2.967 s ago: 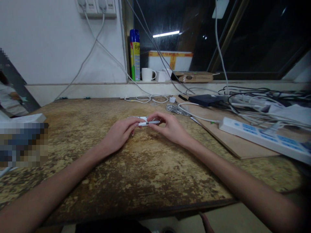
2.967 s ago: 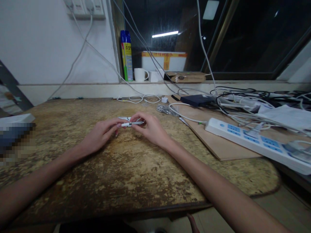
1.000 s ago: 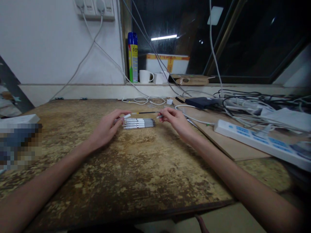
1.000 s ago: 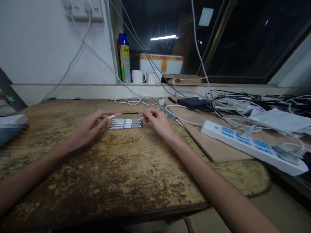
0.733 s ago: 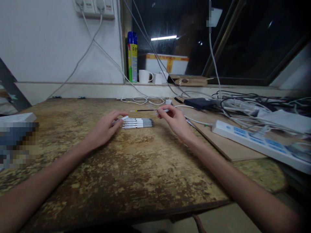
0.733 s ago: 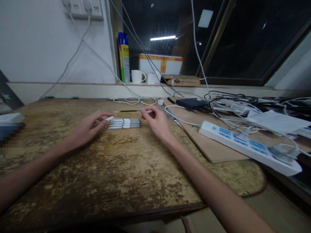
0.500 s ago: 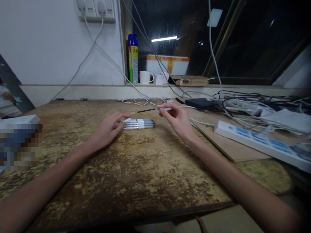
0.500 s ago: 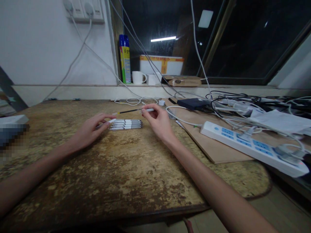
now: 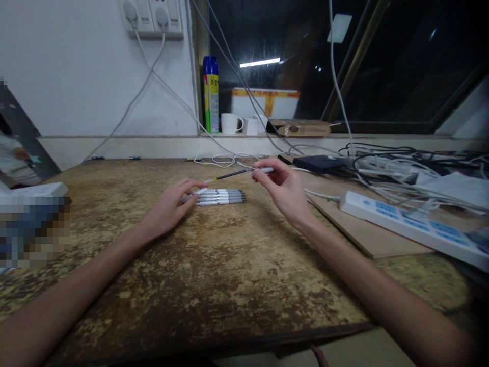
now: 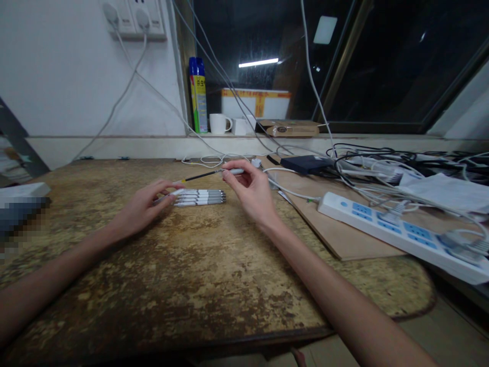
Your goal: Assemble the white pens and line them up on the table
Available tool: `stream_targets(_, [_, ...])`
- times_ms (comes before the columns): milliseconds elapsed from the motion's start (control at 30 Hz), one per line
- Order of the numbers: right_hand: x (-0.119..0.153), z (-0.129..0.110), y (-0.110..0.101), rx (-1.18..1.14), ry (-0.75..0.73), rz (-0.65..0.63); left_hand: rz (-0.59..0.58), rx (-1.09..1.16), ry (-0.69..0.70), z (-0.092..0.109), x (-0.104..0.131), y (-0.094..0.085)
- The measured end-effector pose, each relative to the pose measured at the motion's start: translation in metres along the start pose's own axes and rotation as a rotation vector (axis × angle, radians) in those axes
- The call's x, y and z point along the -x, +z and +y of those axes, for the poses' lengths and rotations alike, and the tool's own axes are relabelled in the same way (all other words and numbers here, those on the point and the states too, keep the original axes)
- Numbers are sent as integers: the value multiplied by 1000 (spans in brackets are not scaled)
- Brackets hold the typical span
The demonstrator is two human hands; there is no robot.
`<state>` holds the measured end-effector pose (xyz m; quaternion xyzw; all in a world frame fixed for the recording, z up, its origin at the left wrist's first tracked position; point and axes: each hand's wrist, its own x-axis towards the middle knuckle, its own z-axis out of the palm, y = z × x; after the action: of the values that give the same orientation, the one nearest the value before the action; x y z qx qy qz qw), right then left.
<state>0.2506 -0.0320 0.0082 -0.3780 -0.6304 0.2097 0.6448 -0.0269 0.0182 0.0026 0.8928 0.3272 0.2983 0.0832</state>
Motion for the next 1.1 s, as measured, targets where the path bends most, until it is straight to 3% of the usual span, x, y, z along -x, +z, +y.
stream_targets(533, [-1,3,2,-77,16,26,9,15,28,0,0,0])
stream_targets(1100, [-3,12,-3,-296,308,106,0,7,15,3,0,-1])
